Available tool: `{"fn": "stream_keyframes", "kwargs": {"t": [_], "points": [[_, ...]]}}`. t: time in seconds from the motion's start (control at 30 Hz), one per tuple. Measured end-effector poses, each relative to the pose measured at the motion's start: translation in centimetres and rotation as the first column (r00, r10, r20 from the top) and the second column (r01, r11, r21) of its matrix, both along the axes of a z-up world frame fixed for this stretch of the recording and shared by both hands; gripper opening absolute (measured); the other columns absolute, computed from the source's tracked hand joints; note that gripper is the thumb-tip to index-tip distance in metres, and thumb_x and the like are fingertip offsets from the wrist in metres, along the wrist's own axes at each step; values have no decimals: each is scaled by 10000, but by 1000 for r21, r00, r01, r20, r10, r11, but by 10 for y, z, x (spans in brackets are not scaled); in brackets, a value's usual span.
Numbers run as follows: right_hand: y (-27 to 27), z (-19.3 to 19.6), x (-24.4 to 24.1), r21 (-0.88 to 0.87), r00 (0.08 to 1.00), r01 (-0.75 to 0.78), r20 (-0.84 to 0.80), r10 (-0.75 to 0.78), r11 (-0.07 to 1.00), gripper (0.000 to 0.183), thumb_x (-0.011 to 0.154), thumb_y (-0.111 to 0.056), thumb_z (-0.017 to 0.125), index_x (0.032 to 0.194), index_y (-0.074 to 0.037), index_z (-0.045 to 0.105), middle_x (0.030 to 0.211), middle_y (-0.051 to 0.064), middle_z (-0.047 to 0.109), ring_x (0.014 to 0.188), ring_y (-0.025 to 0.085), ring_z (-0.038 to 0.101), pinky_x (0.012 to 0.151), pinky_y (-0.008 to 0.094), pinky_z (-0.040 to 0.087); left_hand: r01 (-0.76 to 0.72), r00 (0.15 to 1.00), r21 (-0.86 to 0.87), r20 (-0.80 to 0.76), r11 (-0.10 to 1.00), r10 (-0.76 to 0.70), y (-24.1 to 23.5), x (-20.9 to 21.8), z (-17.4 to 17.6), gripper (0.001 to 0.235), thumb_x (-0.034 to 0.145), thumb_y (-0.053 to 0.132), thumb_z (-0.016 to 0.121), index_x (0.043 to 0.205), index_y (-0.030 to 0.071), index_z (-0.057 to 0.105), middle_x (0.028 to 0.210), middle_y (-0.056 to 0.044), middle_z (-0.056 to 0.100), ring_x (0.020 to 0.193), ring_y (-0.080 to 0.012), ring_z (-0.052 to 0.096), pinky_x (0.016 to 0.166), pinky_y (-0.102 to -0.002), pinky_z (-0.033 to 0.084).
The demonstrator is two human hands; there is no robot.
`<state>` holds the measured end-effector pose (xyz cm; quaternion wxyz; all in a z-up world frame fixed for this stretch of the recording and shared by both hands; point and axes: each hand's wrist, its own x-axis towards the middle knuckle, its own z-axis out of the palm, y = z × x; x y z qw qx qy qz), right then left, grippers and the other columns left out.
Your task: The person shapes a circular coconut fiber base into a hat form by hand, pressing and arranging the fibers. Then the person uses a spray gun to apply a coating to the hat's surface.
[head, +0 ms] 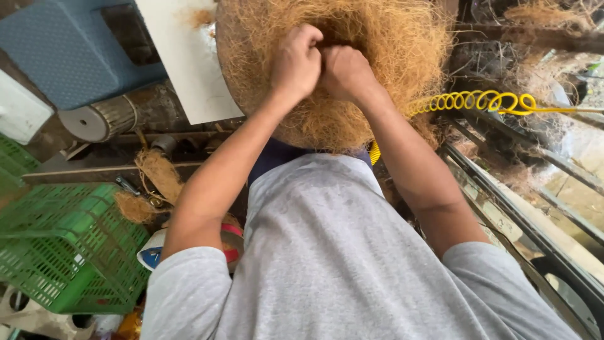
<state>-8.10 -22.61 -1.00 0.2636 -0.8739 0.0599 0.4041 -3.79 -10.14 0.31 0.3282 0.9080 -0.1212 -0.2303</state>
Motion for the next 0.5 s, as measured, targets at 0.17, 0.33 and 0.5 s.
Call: {"fn": "stream_keyframes", "kwargs": {"t": [0.17,0.33,0.5], "points": [[0,24,14,477,710,678,-226,-667,560,465,930,-95,459,1392,-41,457,1394,195,548,1263,331,540,1044,451,461,-395,770,-82,-573,915,281,-9,6,-21,369,910,240,506,1259,152,585,1341,-93,579,1190,-238,587,980,-408,493],[-4,36,14,343,415,899,-473,-777,272,317,982,-164,508,1292,-133,560,1106,24,652,1006,170,608,1004,333,525,-594,408,109,-813,797,416,-6,20,-8,666,936,448,411,1517,131,341,1633,-100,277,1467,-281,325,1190,-524,246],[-28,87,-17,678,809,290,204,-552,676,249,1030,-122,538,1215,15,634,1220,190,668,1109,297,655,953,402,553,-468,659,-270,-741,841,128,13,-7,-9,562,950,413,504,1418,110,437,1522,-146,448,1373,-326,467,1138,-472,371]]}}
